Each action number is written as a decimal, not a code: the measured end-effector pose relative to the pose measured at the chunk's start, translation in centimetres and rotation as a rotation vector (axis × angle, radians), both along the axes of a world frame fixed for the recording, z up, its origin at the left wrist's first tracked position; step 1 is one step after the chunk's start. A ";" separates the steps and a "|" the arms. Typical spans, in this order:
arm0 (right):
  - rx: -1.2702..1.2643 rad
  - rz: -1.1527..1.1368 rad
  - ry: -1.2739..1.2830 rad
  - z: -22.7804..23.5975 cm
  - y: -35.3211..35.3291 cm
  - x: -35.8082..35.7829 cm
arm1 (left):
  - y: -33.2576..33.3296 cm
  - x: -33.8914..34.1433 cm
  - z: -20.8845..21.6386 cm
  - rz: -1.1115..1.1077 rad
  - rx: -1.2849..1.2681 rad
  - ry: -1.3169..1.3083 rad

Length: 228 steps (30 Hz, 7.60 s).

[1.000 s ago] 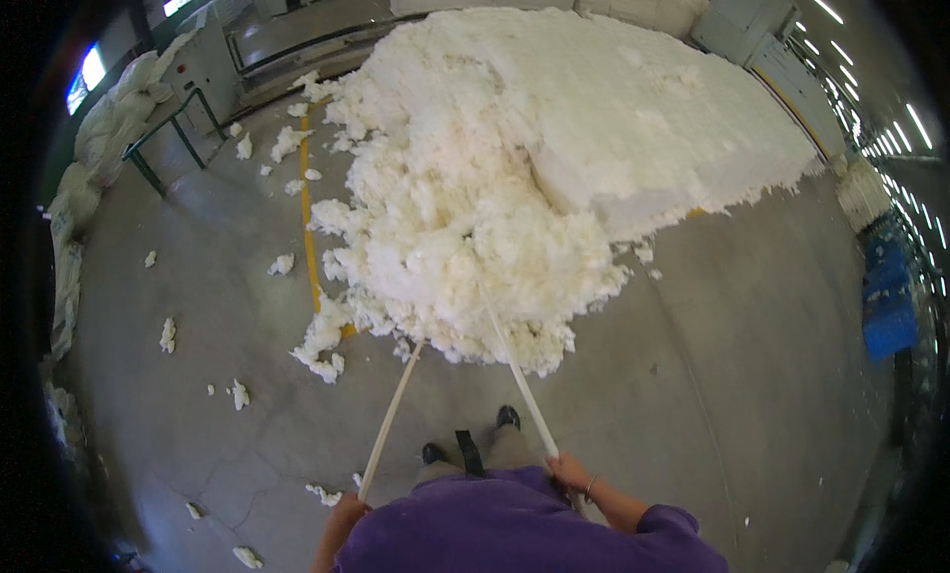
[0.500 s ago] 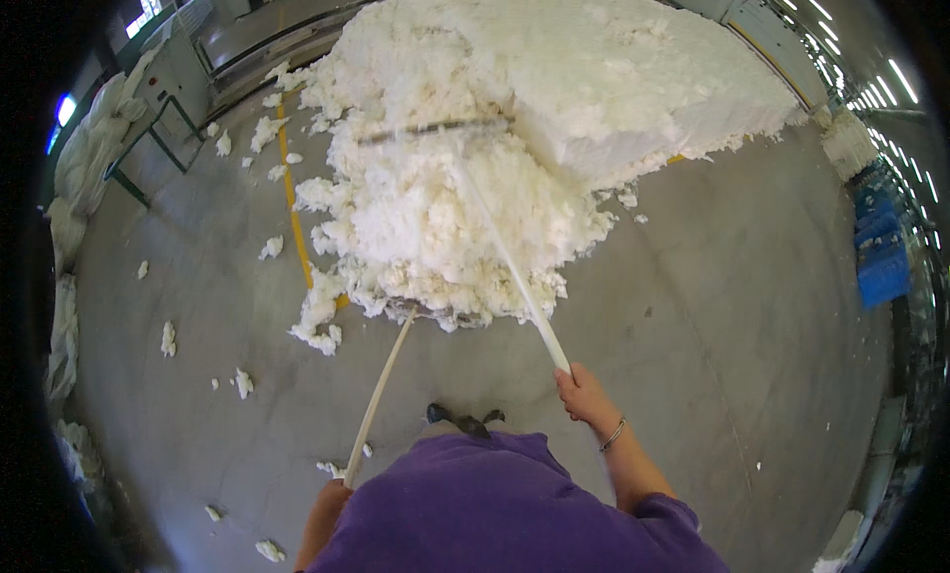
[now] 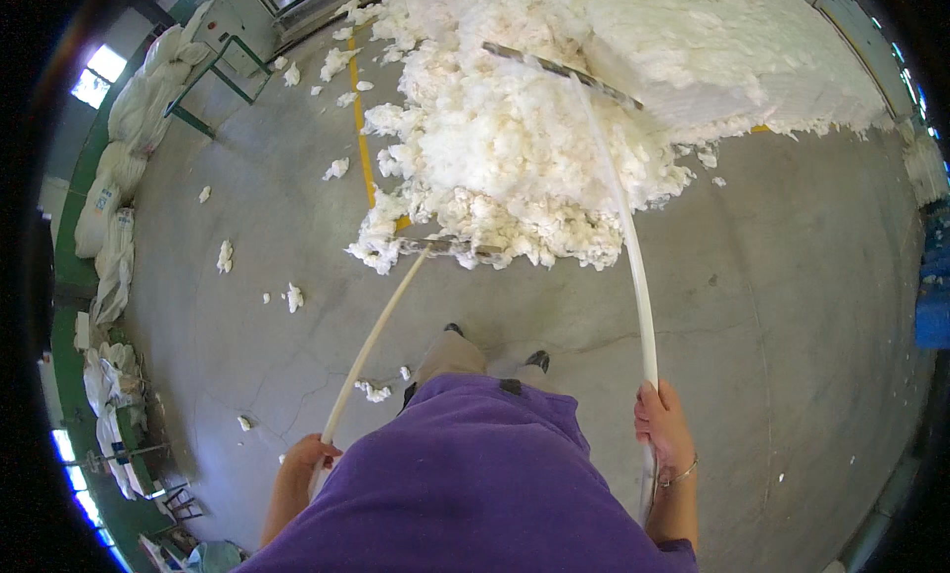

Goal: The person uses two long-handled rakes to gather loose white cotton fibers from the floor into a larger pile. They repeatedly push and pull the rakes across the concrete, consolidating scattered cotton along a marked aisle.

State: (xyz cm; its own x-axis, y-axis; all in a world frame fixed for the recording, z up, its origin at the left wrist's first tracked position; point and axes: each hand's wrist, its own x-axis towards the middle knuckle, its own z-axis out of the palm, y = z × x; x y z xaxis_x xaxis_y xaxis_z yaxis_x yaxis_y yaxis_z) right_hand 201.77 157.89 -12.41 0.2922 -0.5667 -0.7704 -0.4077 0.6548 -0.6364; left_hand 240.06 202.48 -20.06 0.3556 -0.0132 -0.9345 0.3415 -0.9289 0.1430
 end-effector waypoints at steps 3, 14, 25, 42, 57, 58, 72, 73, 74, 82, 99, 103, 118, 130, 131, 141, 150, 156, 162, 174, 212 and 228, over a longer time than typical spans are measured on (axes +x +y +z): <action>0.020 -0.050 0.065 -0.1 2.2 0.3 | 2.2 6.0 -1.9 -0.037 0.019 0.030; 0.053 -0.389 0.060 0.2 11.4 12.4 | 0.5 33.3 -9.0 -0.407 0.149 0.208; -0.067 -0.696 0.056 -3.7 13.9 17.7 | -12.5 41.0 -15.6 -0.395 -0.229 0.161; -0.224 -0.671 0.418 -27.0 -32.4 18.6 | -13.9 54.7 -8.7 -0.424 -0.052 0.185; -0.456 0.593 -0.040 -35.8 -17.9 42.4 | -44.2 65.6 -7.0 -0.811 0.114 0.150; -0.501 0.850 0.075 -34.8 -16.3 44.6 | -45.5 65.8 -7.4 -0.876 0.077 0.098; 0.395 -0.498 0.000 -28.5 -7.8 56.5 | -48.8 69.7 -17.5 -1.152 0.170 0.197; 0.317 -0.517 0.034 -30.2 -9.3 54.9 | -48.3 69.8 -18.3 -1.157 0.212 0.246; 0.258 -0.539 0.112 -31.9 -11.0 53.2 | -48.1 69.4 -19.1 -1.196 0.255 0.281; 0.298 -0.512 0.292 -45.3 -32.7 44.8 | -57.8 57.8 -34.4 -0.436 0.029 0.774; 0.034 -0.542 0.151 -44.2 -44.9 29.7 | -54.9 60.7 -23.3 -0.337 0.205 0.584; 0.071 -0.490 0.093 -44.9 -45.6 33.7 | -56.3 63.3 -21.5 -0.412 0.220 0.513; 0.196 -0.492 0.073 -44.8 -47.5 49.6 | -55.6 73.3 -22.9 -0.507 0.222 0.454; -0.255 0.583 0.211 -54.0 -45.0 60.5 | -75.9 63.3 -34.3 -0.850 -0.115 0.352; -0.367 0.595 0.136 -52.4 -44.4 61.0 | -76.6 62.5 -33.3 -0.877 -0.124 0.340; 0.295 -0.046 0.113 -31.1 -36.4 63.1 | -72.4 61.1 -22.4 -0.921 -0.164 0.334; 0.290 -0.380 -0.015 -18.2 -27.9 65.1 | -63.9 65.5 -10.1 -0.849 -0.236 0.341; 0.184 -0.471 -0.077 -9.8 -24.9 66.5 | -60.7 67.2 -3.4 -0.813 -0.359 0.257; -0.062 -0.359 -0.087 -4.2 -28.2 65.2 | -63.6 65.2 1.7 -0.881 -0.472 0.088; -0.452 -0.203 -0.253 6.4 -59.0 46.8 | -84.8 46.6 11.0 -0.718 -0.762 -0.215; -0.091 -0.030 -0.591 -0.7 -158.9 -10.1 | -169.8 -17.0 11.5 -0.449 -0.619 -0.406; -0.360 0.195 -0.669 6.1 -209.4 -30.6 | -217.8 -39.8 11.2 -0.377 -0.711 -0.515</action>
